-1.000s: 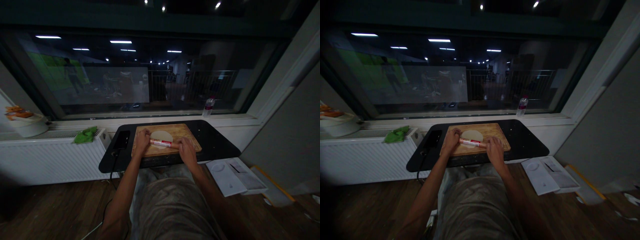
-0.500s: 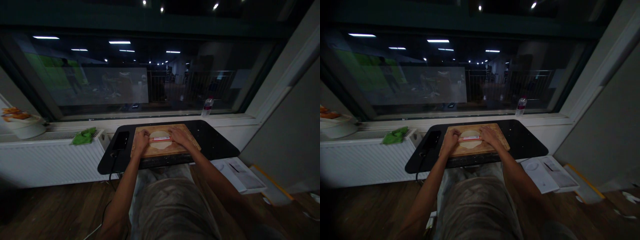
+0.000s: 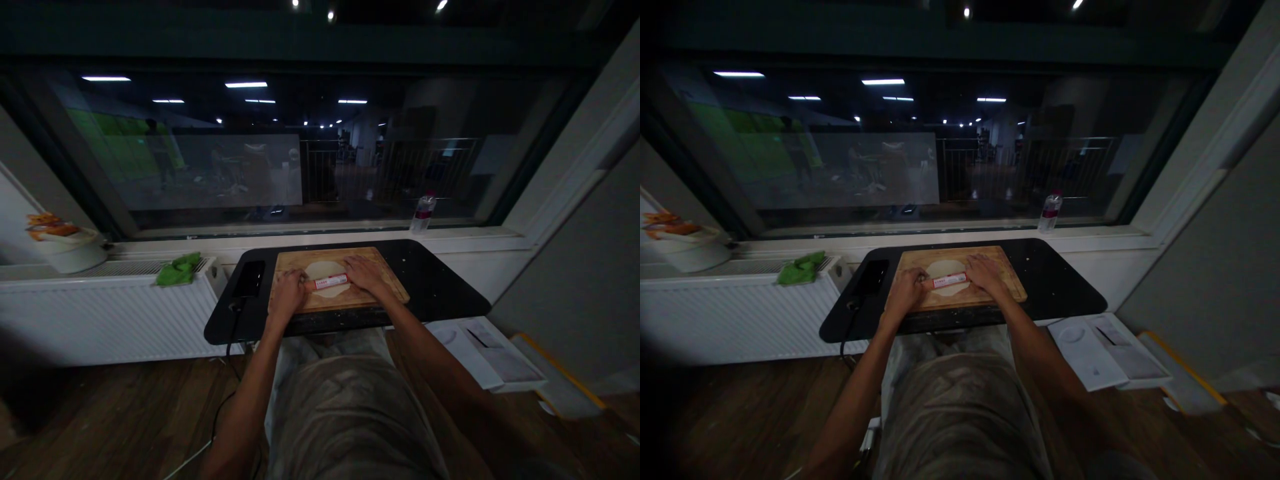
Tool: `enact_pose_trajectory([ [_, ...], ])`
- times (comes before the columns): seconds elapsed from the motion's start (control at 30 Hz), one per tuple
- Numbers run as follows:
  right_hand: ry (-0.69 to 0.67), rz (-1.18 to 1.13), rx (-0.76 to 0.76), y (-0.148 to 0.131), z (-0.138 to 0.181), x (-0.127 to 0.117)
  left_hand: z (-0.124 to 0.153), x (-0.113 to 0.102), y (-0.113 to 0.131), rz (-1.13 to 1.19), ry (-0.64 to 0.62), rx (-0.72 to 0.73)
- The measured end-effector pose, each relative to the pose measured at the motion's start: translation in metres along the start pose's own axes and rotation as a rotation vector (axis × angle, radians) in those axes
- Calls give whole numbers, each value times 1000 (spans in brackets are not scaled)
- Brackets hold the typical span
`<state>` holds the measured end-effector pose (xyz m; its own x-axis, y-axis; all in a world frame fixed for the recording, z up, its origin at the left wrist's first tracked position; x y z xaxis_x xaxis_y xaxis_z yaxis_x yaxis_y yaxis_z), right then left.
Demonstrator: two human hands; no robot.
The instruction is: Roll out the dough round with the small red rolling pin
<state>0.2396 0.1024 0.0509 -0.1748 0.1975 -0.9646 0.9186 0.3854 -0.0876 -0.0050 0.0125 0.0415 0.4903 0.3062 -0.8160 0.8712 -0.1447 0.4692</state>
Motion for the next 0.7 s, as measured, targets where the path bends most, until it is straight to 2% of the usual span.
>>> enact_pose_trajectory([
  [0.2,3,1,-37,-4,1,1,34,2,16,-76,-4,-10],
  [0.3,-2,2,-39,-5,1,2,40,1,23,-93,2,-16],
  [0.53,-3,10,9,-3,5,3,25,-5,23,-116,47,-107],
  [0.7,31,16,52,-6,16,0,15,-8,18,-121,31,-131],
])
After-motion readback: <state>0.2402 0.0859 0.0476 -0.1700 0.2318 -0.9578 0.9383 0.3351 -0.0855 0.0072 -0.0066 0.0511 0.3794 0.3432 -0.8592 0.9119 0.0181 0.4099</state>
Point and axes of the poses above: each hand's wrist, its own z-axis away from the middle knuckle, its own x-axis out of the palm, y = z × x, the point moved 2 cm from there along -z, towards the middle knuckle, and after that the axes turned 3 degrees about z, right-handed, at the moved point
